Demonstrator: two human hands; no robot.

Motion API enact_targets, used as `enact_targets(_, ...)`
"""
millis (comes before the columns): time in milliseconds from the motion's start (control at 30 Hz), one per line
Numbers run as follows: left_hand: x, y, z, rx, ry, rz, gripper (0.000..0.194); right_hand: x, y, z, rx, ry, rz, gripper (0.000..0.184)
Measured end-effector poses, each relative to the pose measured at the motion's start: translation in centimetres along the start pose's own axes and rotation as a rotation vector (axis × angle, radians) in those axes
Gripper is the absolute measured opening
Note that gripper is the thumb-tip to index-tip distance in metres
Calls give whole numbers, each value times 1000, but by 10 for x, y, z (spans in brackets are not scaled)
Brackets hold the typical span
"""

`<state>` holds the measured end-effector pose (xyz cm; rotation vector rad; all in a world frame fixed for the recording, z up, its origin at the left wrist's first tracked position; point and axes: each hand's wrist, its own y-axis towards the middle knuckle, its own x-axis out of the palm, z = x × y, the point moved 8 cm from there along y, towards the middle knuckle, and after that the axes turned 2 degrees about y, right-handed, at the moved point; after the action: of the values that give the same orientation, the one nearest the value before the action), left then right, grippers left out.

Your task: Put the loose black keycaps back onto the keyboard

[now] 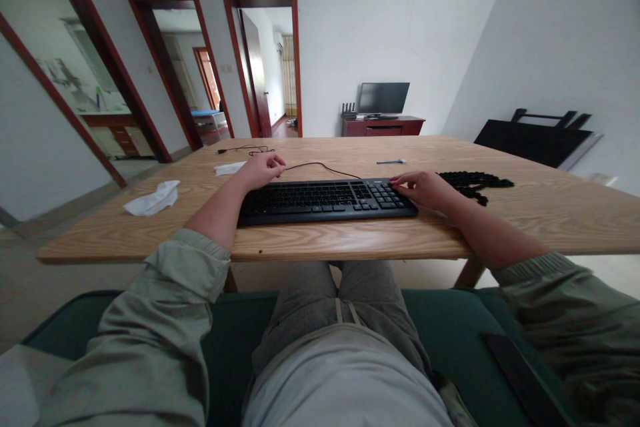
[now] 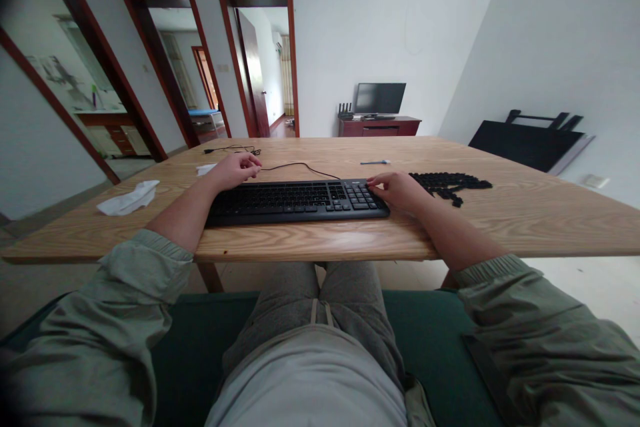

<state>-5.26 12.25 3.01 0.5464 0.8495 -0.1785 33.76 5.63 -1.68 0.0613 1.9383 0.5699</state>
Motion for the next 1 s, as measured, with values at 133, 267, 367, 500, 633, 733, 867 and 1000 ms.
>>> enact_targets(133, 1, 0, 0, -1, -30, -9, 21, -1, 0, 0, 36, -31, -27, 30)
enact_targets(267, 2, 0, -1, -12, -22, -19, 21, 1, 4, 1, 41, -10, -47, 32)
enact_targets(367, 2, 0, -2, -5, 0, -18, 21, 2, 6, 3, 50, -20, -53, 33)
enact_targets(500, 2, 2, -3, 17, 13, -23, 21, 2, 2, 2, 38, -27, -68, 36)
enact_targets(633, 3, 2, -4, 11, 21, -26, 22, 1, -3, -4, -18, -74, -63, 37)
enact_targets(733, 3, 2, -3, 12, 11, -25, 21, 1, -5, -8, -35, -120, -41, 36)
enact_targets(867, 3, 2, -2, 22, 8, -14, 22, 1, -6, -12, -74, -118, 10, 34)
enact_targets(1000, 4, 3, -2, 10, 8, -25, 22, 3, -5, -2, -27, 7, 22, 32)
